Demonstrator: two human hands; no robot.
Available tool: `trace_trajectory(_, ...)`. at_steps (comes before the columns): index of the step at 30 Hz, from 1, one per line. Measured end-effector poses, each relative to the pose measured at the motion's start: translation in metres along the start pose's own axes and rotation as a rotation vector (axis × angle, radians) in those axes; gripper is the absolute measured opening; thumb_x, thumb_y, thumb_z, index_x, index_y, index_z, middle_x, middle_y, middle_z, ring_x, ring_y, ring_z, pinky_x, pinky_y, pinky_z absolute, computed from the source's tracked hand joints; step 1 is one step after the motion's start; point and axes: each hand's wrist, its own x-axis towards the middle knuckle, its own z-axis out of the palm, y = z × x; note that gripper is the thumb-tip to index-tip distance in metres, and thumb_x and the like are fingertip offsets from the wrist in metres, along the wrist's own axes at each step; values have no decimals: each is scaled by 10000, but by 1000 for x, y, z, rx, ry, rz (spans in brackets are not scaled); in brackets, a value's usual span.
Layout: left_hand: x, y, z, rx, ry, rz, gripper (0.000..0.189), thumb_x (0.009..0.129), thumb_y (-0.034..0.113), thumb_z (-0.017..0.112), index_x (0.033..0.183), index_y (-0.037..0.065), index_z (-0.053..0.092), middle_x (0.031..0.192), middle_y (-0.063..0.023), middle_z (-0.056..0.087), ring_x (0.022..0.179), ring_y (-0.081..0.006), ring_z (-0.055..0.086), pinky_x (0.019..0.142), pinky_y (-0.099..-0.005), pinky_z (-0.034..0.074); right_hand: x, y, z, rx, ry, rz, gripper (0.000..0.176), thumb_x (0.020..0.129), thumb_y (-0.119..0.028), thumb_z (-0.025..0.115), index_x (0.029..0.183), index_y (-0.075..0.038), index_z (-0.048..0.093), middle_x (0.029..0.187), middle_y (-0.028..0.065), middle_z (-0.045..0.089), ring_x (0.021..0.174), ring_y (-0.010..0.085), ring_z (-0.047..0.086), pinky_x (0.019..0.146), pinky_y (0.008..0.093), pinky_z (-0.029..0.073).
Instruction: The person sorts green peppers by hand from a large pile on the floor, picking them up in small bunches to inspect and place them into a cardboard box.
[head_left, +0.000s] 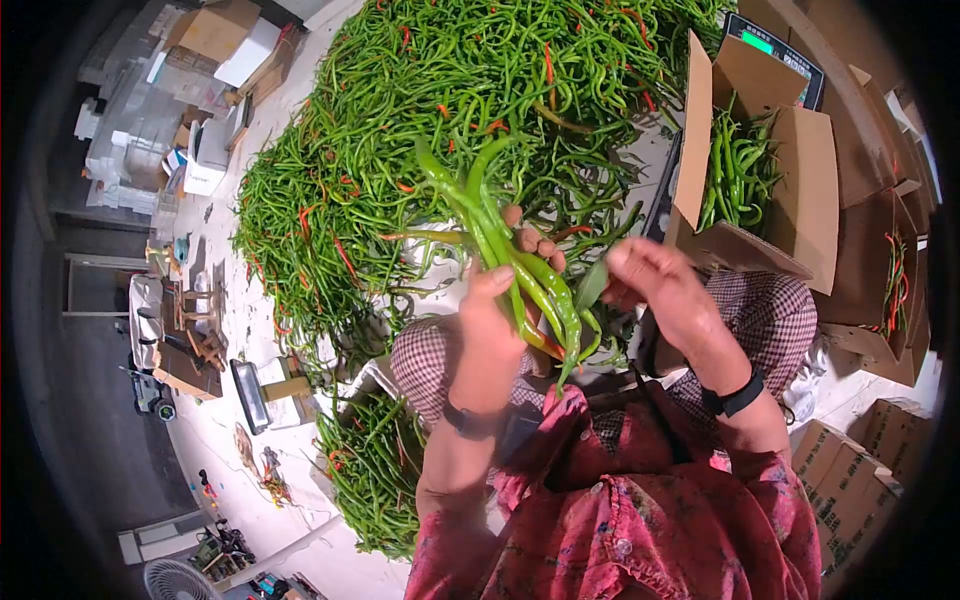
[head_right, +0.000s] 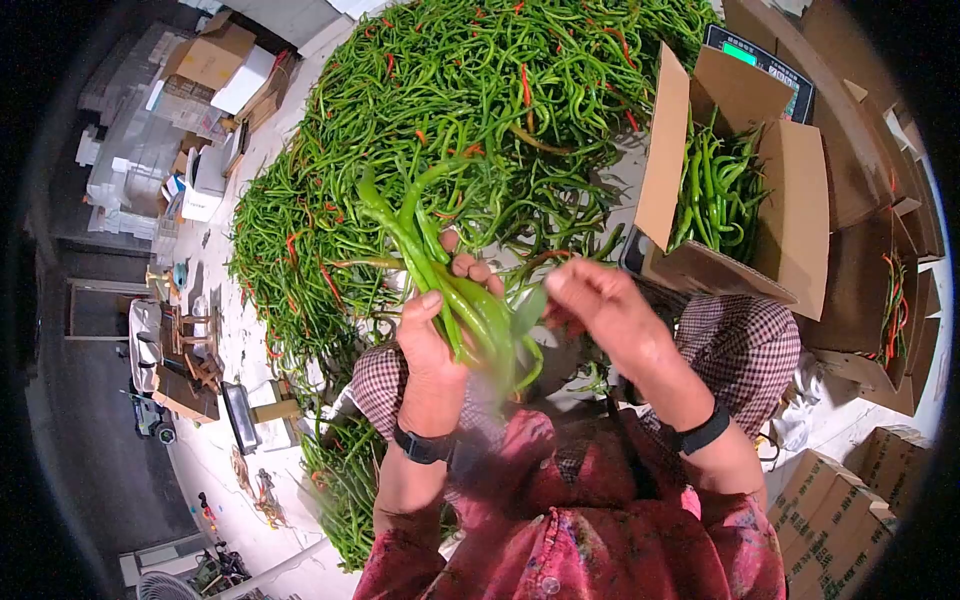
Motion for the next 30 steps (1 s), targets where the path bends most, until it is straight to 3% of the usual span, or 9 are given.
trace_trajectory(6,-9,-15,-5,17,42,-21,674,693,187,648,1308,47,414,1089,-86,530,1012,-254,546,940,-432,456,-9,32,12,-49,-269,49,156,911,-193,615,912,-39,583,761,-48,545,702,43,478,613,224,403)
trace_trajectory(9,-10,-23,-8,-28,0,-19,675,699,200,658,1313,52,419,1131,-102,533,1044,-264,545,941,-427,459,-18,16,20,-270,-52,-16,127,864,-141,632,901,-38,567,740,15,577,656,126,550,592,274,428)
trace_trajectory(12,-12,-26,-2,-68,60,-21,658,720,129,633,1332,53,402,1179,-145,532,1073,-301,555,951,-450,464,-33,3,34,-921,264,-425,194,787,-75,641,927,-22,519,744,191,572,675,389,595,585,408,461)
trace_trajectory(17,-15,-25,-19,-89,90,-4,574,770,45,604,1312,38,416,1155,-167,585,1024,-283,604,905,-428,506,-32,-2,29,-919,396,-589,192,791,-29,643,920,-14,501,718,134,566,629,308,602,562,368,462)
trace_trajectory(21,-11,-28,-25,80,218,114,406,764,50,559,1162,35,482,963,-96,556,855,-205,558,749,-376,515,-34,-22,22,-409,467,-274,168,813,-31,620,904,-20,478,711,9,514,548,163,508,535,334,425)
trace_trajectory(23,-12,-28,-31,102,249,146,324,765,13,558,1087,15,515,931,-94,559,823,-201,558,725,-374,515,-31,-23,15,-386,467,-293,159,824,-15,602,906,-13,466,673,53,518,519,174,495,503,338,404)
trace_trajectory(25,-14,-25,-34,27,231,133,370,777,24,634,1131,42,527,942,-75,579,806,-180,585,728,-356,512,-23,-20,7,-1106,458,-601,137,838,-12,587,891,-6,461,631,103,504,497,178,507,470,330,395)
trace_trajectory(27,-18,-20,-31,6,245,158,353,777,27,637,1113,37,530,931,-71,576,799,-176,584,714,-346,512,-11,-7,-1,-1159,476,-629,120,853,-19,574,870,2,457,613,146,484,487,189,520,458,333,396)
trace_trajectory(30,-23,-8,-26,2,243,191,325,774,38,645,1080,23,537,914,-69,583,768,-171,590,676,-319,510,-2,-4,-18,-625,470,-260,77,896,-48,545,852,-33,484,611,43,488,467,120,478,431,266,393)
